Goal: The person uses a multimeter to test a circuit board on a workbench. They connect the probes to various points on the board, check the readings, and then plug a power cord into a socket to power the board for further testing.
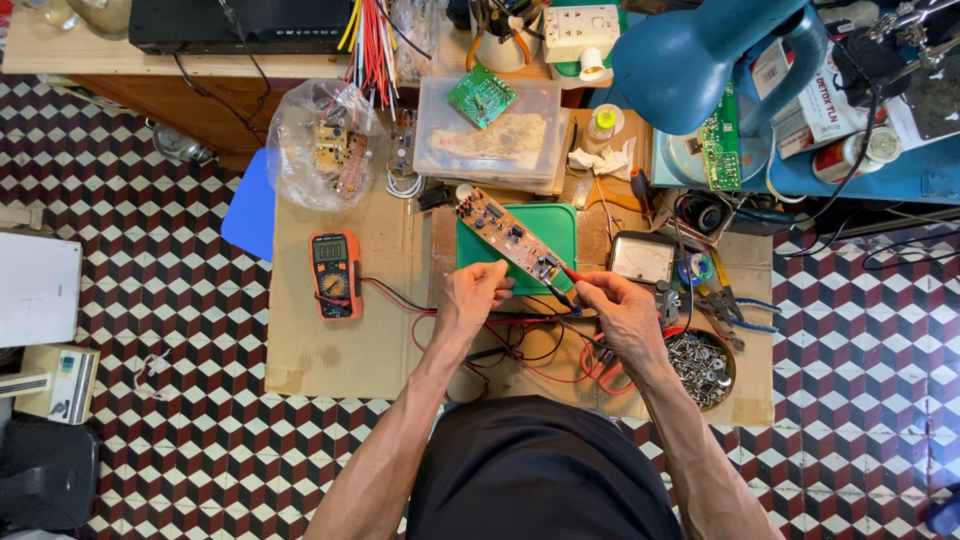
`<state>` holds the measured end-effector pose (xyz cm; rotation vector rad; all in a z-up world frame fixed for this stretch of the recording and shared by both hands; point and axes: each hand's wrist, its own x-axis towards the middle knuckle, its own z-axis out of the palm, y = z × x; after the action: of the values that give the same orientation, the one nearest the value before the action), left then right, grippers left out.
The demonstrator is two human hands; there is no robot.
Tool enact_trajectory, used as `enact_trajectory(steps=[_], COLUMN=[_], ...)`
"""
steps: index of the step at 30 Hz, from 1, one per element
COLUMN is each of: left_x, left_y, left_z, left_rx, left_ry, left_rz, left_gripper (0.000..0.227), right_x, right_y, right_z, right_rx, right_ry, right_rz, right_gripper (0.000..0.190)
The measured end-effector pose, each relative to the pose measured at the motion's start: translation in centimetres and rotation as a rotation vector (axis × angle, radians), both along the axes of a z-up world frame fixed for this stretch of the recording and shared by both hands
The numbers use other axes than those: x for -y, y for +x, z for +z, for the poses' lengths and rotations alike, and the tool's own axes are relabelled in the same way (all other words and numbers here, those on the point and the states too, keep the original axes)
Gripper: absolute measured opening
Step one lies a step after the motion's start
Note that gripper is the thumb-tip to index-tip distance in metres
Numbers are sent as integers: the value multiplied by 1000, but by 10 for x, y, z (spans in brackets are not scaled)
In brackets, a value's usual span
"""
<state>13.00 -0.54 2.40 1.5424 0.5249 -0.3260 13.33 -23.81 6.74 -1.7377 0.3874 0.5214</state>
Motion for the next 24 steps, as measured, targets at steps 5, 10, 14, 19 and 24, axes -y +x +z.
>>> enact_trajectory(steps=[5, 10, 14, 19, 24], left_x=[0, 0, -1, -1, -4], left_y=[-2, -2, -1, -2, -6], left_z=[3, 7, 9, 12, 13], left_rx=[23, 4, 9, 7, 3], left_ry=[2, -19, -14, -19, -55], left_rz=[-15, 1, -4, -11, -13], left_gripper=[43, 43, 42, 41, 38], right_x=[3, 3, 3, -1, -8], right_y=[2, 3, 1, -5, -34], right_z=[-12, -16, -13, -8, 9], right_rx=[-19, -68, -39, 77, 583], right_ry=[25, 52, 55, 52, -492], right_rz=[-27, -60, -48, -25, 68], right_gripper=[35, 32, 33, 36, 27])
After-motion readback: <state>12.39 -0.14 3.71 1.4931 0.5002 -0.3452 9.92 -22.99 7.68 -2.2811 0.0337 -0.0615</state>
